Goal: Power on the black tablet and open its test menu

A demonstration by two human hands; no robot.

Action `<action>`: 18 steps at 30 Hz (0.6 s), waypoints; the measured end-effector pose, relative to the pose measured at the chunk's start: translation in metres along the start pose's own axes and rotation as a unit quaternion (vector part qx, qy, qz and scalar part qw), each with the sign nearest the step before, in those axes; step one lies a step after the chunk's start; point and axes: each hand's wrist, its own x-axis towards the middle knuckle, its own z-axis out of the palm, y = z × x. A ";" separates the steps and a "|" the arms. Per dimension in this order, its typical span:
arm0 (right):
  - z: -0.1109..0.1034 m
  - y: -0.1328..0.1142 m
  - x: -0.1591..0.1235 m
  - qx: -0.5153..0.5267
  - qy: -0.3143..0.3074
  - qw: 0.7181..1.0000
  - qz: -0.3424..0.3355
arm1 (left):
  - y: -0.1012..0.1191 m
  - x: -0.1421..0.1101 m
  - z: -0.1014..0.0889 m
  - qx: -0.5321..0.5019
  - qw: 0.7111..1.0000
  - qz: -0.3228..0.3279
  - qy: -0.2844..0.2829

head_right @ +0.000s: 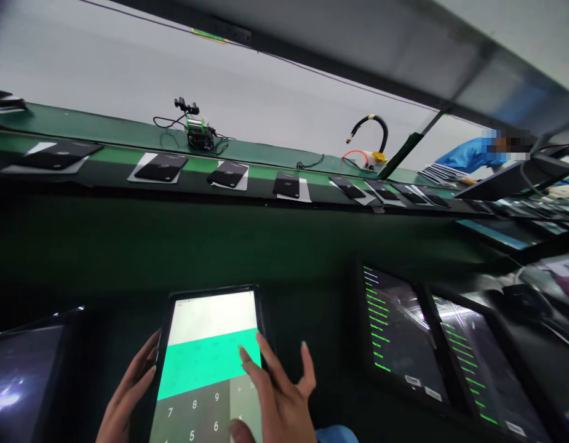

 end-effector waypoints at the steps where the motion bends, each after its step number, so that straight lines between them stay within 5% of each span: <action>1: 0.001 0.001 -0.002 -0.003 0.006 1.000 0.016 | -0.001 0.000 0.000 -0.008 1.000 -0.008 0.000; 9: 0.007 -0.008 0.002 0.003 0.000 1.000 -0.003 | -0.004 0.003 -0.007 0.003 0.999 -0.038 -0.008; 18: -0.002 -0.011 -0.010 0.024 0.090 0.990 0.105 | 0.000 0.000 -0.003 -0.016 0.999 -0.034 -0.009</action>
